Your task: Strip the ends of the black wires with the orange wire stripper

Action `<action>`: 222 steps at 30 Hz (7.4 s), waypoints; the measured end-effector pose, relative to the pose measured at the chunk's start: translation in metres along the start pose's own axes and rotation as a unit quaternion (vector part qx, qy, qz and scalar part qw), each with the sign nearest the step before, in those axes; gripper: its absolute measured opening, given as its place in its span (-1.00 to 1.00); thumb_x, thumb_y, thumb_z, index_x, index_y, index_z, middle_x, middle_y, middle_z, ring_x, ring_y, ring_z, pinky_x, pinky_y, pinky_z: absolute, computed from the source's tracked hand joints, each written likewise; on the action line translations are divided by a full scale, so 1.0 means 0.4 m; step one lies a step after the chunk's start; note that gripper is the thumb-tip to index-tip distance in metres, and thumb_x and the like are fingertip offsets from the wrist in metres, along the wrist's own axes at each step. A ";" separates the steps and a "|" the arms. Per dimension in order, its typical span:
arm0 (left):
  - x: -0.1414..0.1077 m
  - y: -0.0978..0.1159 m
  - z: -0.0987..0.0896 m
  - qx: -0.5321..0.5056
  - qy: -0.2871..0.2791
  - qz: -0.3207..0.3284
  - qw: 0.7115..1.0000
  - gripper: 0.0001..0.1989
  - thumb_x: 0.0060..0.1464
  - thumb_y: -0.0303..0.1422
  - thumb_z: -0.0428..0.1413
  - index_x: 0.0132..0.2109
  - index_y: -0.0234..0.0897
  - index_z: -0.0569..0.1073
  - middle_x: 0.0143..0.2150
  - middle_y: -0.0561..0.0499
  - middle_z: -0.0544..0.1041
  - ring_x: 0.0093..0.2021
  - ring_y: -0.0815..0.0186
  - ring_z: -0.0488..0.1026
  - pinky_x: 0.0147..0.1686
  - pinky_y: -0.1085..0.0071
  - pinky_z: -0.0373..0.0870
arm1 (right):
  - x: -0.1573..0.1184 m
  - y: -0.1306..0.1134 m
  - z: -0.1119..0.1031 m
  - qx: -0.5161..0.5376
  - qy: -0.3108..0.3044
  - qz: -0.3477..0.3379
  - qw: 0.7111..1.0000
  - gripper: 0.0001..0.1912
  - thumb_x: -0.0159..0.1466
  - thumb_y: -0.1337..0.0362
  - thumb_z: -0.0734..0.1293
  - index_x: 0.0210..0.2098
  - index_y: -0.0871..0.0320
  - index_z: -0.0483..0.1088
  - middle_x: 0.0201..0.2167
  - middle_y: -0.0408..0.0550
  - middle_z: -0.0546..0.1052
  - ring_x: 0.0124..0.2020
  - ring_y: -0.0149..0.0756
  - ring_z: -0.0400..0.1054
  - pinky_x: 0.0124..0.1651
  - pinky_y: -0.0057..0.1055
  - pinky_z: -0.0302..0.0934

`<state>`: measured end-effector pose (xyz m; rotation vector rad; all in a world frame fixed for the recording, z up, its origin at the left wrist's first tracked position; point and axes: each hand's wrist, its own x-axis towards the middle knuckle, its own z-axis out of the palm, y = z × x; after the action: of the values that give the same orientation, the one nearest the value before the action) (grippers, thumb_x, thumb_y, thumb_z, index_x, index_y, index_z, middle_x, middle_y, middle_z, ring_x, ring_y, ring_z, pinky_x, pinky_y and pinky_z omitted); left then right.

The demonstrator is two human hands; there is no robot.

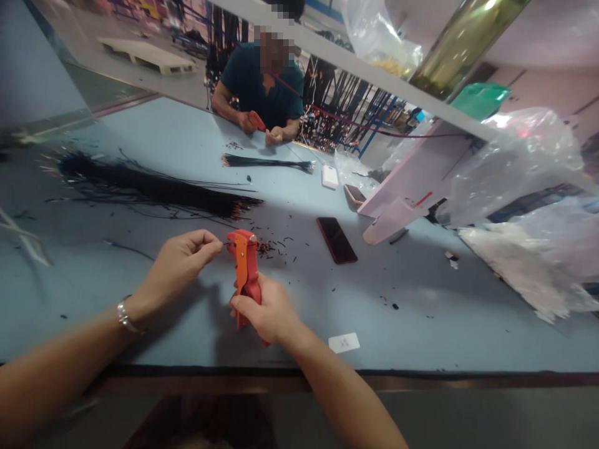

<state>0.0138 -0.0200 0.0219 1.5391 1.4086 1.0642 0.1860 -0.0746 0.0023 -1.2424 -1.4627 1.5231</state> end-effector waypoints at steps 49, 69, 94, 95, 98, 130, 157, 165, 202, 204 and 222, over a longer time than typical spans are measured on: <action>-0.011 -0.019 0.025 -0.029 -0.163 0.044 0.985 -0.75 0.05 -0.21 0.02 -0.46 -0.30 0.31 -0.53 0.11 0.32 -0.49 0.40 0.23 -0.45 0.47 0.17 | 0.030 0.024 0.022 -0.014 0.068 -0.018 0.997 -0.87 0.15 0.24 0.27 -0.45 0.16 0.27 -0.62 -0.14 0.42 -0.63 -0.36 0.35 -0.56 -0.45 0.27; 0.001 -0.039 0.048 -0.052 -0.115 0.025 0.992 -0.74 0.02 -0.19 0.06 -0.44 -0.32 0.41 -0.52 0.07 0.38 -0.49 0.38 0.26 -0.44 0.47 0.19 | 0.070 0.047 0.021 -0.013 0.109 0.003 0.994 -0.73 0.17 0.14 0.33 -0.51 0.14 0.22 -0.73 -0.22 0.37 -0.78 -0.42 0.27 -0.75 -0.54 0.16; 0.060 -0.075 -0.010 -0.001 -0.033 0.022 0.999 -0.77 0.04 -0.21 0.06 -0.29 -0.24 0.51 -0.44 0.06 0.48 -0.42 0.31 0.30 -0.47 0.48 0.16 | 0.028 0.025 -0.072 0.323 -0.094 0.073 0.939 -0.71 0.07 0.17 0.31 -0.26 0.21 0.35 -0.48 -0.04 0.55 -0.50 -0.22 0.51 -0.66 -0.56 0.02; 0.063 -0.079 -0.012 -0.005 -0.036 0.017 0.999 -0.78 0.05 -0.22 0.05 -0.28 -0.24 0.50 -0.47 0.07 0.45 -0.45 0.33 0.27 -0.49 0.49 0.14 | 0.027 0.028 -0.068 0.323 -0.107 0.075 0.937 -0.71 0.07 0.17 0.31 -0.26 0.22 0.35 -0.47 -0.04 0.55 -0.51 -0.23 0.51 -0.66 -0.57 0.01; 0.065 -0.085 -0.014 0.008 -0.045 0.011 0.999 -0.79 0.09 -0.22 0.04 -0.31 -0.26 0.46 -0.51 0.11 0.38 -0.48 0.37 0.21 -0.50 0.50 0.11 | 0.025 0.036 -0.060 0.322 -0.130 0.072 0.935 -0.73 0.09 0.19 0.31 -0.25 0.22 0.34 -0.46 -0.04 0.55 -0.51 -0.23 0.51 -0.66 -0.58 0.02; 0.038 -0.061 -0.007 -0.004 -0.108 0.073 0.991 -0.74 0.11 -0.16 0.05 -0.35 -0.27 0.43 -0.42 0.06 0.43 -0.38 0.32 0.32 -0.33 0.47 0.26 | 0.020 0.048 -0.053 0.249 -0.149 0.037 0.956 -0.69 0.09 0.21 0.36 -0.22 0.23 0.33 -0.43 -0.02 0.54 -0.49 -0.24 0.52 -0.63 -0.58 0.06; 0.024 -0.056 -0.003 -0.061 -0.067 0.146 0.985 -0.81 0.11 -0.26 0.10 -0.34 -0.30 0.47 -0.42 0.05 0.46 -0.39 0.37 0.33 -0.33 0.48 0.30 | 0.015 0.041 -0.051 0.167 -0.149 -0.046 0.974 -0.67 0.15 0.16 0.42 -0.20 0.24 0.35 -0.39 -0.03 0.52 -0.41 -0.27 0.49 -0.53 -0.52 0.09; 0.025 -0.062 -0.003 -0.040 -0.062 0.176 0.982 -0.80 0.14 -0.26 0.08 -0.33 -0.31 0.46 -0.42 0.06 0.45 -0.40 0.37 0.33 -0.35 0.50 0.30 | 0.022 0.052 -0.049 0.138 -0.133 -0.071 0.979 -0.65 0.15 0.12 0.43 -0.22 0.22 0.33 -0.41 -0.04 0.50 -0.47 -0.32 0.42 -0.56 -0.51 0.05; 0.034 -0.068 -0.007 -0.026 -0.060 0.186 0.980 -0.78 0.13 -0.25 0.09 -0.33 -0.32 0.49 -0.40 0.03 0.51 -0.37 0.35 0.39 -0.32 0.48 0.34 | 0.026 0.064 -0.045 0.134 -0.113 -0.060 0.983 -0.64 0.15 0.06 0.45 -0.33 0.22 0.32 -0.53 -0.10 0.47 -0.55 -0.35 0.40 -0.52 -0.47 0.28; 0.035 -0.068 -0.006 -0.021 -0.062 0.187 0.980 -0.78 0.13 -0.25 0.09 -0.33 -0.32 0.49 -0.39 0.02 0.51 -0.37 0.35 0.39 -0.32 0.48 0.34 | 0.028 0.062 -0.048 0.132 -0.119 -0.059 0.982 -0.64 0.15 0.06 0.44 -0.34 0.23 0.33 -0.53 -0.10 0.47 -0.54 -0.35 0.40 -0.54 -0.49 0.24; 0.031 -0.064 -0.008 0.006 -0.046 0.224 0.974 -0.82 0.15 -0.32 0.08 -0.33 -0.33 0.49 -0.42 0.04 0.50 -0.40 0.39 0.38 -0.36 0.52 0.31 | 0.026 0.057 -0.055 0.146 -0.117 -0.039 0.982 -0.69 0.13 0.12 0.43 -0.35 0.23 0.34 -0.53 -0.08 0.49 -0.56 -0.33 0.40 -0.60 -0.52 0.17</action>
<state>0.0026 -0.0056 -0.0001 1.9438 1.0283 1.2258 0.2066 -0.0608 -0.0199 -0.8469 -1.3512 1.8005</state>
